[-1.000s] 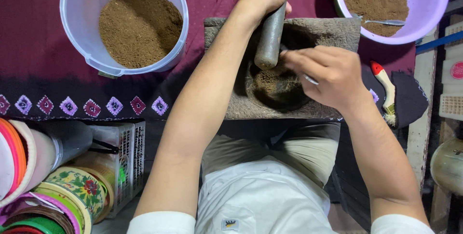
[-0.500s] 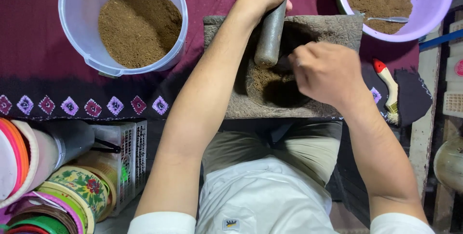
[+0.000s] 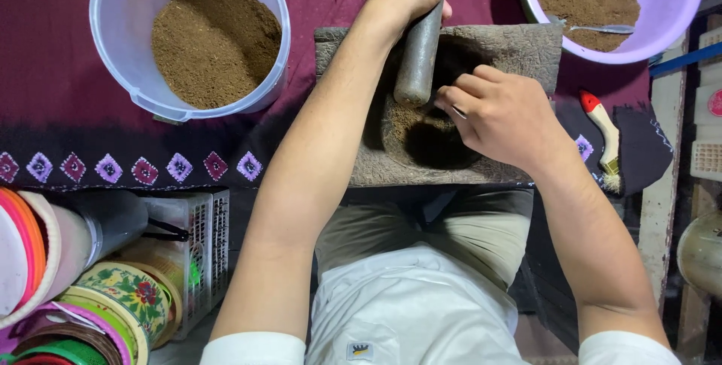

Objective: Pounding and grinding brown powder ingredients using a mortar and pestle, occasionally stirring with a spoon.

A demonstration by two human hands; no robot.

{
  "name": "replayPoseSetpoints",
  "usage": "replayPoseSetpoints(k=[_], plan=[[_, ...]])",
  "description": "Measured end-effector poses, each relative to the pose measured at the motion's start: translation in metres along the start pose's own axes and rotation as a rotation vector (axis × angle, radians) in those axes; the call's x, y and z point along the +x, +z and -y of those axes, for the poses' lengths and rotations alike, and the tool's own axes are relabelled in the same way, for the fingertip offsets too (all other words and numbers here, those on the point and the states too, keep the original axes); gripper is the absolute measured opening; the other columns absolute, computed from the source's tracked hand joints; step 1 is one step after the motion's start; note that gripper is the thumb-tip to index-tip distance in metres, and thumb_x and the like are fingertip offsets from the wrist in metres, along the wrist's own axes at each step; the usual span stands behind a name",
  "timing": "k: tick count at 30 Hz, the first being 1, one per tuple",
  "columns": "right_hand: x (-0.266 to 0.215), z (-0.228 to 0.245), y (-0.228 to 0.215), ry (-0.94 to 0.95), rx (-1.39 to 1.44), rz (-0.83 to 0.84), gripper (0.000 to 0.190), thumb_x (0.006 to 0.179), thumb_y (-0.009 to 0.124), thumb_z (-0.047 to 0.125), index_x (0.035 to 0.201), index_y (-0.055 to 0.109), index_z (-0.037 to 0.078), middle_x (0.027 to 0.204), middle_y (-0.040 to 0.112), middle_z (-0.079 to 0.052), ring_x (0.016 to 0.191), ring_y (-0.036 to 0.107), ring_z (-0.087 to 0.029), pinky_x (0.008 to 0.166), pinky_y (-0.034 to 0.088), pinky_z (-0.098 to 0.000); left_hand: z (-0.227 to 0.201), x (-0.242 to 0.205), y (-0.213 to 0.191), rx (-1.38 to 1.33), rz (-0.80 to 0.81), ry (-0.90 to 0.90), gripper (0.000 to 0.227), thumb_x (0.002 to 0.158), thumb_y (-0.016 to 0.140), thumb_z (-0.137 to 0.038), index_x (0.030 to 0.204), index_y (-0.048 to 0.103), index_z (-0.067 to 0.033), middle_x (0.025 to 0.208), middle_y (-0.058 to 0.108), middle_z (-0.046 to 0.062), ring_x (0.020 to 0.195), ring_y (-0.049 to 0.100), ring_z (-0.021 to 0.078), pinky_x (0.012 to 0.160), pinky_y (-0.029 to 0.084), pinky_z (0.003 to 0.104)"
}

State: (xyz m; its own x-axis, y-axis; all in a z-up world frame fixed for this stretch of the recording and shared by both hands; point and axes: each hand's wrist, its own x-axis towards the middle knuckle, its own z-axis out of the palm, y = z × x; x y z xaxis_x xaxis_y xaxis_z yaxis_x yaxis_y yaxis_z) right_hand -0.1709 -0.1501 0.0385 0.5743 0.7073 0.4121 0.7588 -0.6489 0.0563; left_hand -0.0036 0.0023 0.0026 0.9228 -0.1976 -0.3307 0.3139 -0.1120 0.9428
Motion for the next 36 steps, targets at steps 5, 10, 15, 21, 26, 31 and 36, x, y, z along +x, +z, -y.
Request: replayPoseSetpoints(k=[5, 10, 15, 21, 26, 31, 36], plan=[[-0.006, -0.004, 0.002, 0.059, 0.102, -0.100, 0.001, 0.099, 0.073, 0.009, 0.099, 0.074, 0.008, 0.077, 0.062, -0.002, 0.068, 0.061, -0.019, 0.058, 0.049, -0.0274, -0.001, 0.000, 0.001, -0.007, -0.001, 0.003, 0.034, 0.070, 0.064, -0.012, 0.095, 0.065, 0.0104, 0.059, 0.062, 0.011, 0.042, 0.076, 0.0224, 0.035, 0.066, 0.038], [0.004, 0.002, -0.002, -0.066, 0.159, 0.051, 0.018, 0.095, 0.072, 0.007, 0.080, 0.064, 0.011, 0.069, 0.060, -0.001, 0.064, 0.063, -0.022, 0.054, 0.048, -0.0301, -0.001, 0.000, 0.001, -0.008, 0.002, 0.003, 0.033, 0.070, 0.064, -0.012, 0.094, 0.065, 0.0102, 0.059, 0.062, 0.011, 0.042, 0.076, 0.0226, 0.035, 0.066, 0.038], [-0.015, -0.012, 0.018, 0.011, -0.069, 0.150, 0.027, 0.088, 0.069, 0.015, 0.115, 0.071, 0.017, 0.091, 0.065, 0.002, 0.082, 0.063, -0.020, 0.055, 0.048, -0.0337, -0.003, -0.001, 0.000, -0.008, 0.004, 0.008, 0.032, 0.070, 0.064, -0.013, 0.093, 0.065, 0.0100, 0.059, 0.062, 0.011, 0.042, 0.076, 0.0227, 0.035, 0.066, 0.038], [-0.020, -0.015, 0.019, -0.009, -0.259, -0.080, 0.043, 0.087, 0.060, 0.015, 0.127, 0.073, 0.017, 0.096, 0.063, 0.001, 0.077, 0.055, -0.014, 0.061, 0.047, -0.0253, -0.004, -0.006, 0.000, -0.008, 0.021, 0.017, 0.031, 0.070, 0.064, -0.013, 0.091, 0.065, 0.0098, 0.059, 0.061, 0.011, 0.042, 0.075, 0.0229, 0.035, 0.066, 0.039], [-0.010, -0.007, 0.003, -0.008, -0.192, -0.252, 0.029, 0.094, 0.070, 0.011, 0.121, 0.078, 0.011, 0.090, 0.067, -0.002, 0.071, 0.056, -0.015, 0.063, 0.049, -0.0250, -0.005, -0.008, -0.002, -0.012, 0.016, 0.025, 0.030, 0.070, 0.064, -0.013, 0.090, 0.065, 0.0097, 0.059, 0.061, 0.011, 0.042, 0.075, 0.0230, 0.035, 0.066, 0.039], [-0.002, -0.001, 0.000, 0.024, -0.070, 0.020, 0.013, 0.092, 0.074, 0.008, 0.104, 0.078, 0.011, 0.080, 0.073, -0.005, 0.071, 0.069, -0.019, 0.060, 0.054, -0.0262, -0.003, -0.006, 0.000, -0.013, 0.017, 0.023, 0.028, 0.070, 0.064, -0.011, 0.090, 0.064, 0.0089, 0.058, 0.060, 0.010, 0.041, 0.075, 0.0220, 0.035, 0.066, 0.038], [-0.007, -0.010, -0.001, 0.030, 0.062, -0.110, 0.018, 0.097, 0.072, 0.006, 0.113, 0.079, 0.008, 0.093, 0.074, -0.007, 0.078, 0.068, -0.021, 0.066, 0.056, -0.0286, -0.017, -0.004, -0.008, -0.033, -0.028, 0.011, 0.028, 0.070, 0.064, -0.008, 0.092, 0.064, 0.0104, 0.055, 0.062, 0.011, 0.039, 0.074, 0.0226, 0.032, 0.065, 0.039]])
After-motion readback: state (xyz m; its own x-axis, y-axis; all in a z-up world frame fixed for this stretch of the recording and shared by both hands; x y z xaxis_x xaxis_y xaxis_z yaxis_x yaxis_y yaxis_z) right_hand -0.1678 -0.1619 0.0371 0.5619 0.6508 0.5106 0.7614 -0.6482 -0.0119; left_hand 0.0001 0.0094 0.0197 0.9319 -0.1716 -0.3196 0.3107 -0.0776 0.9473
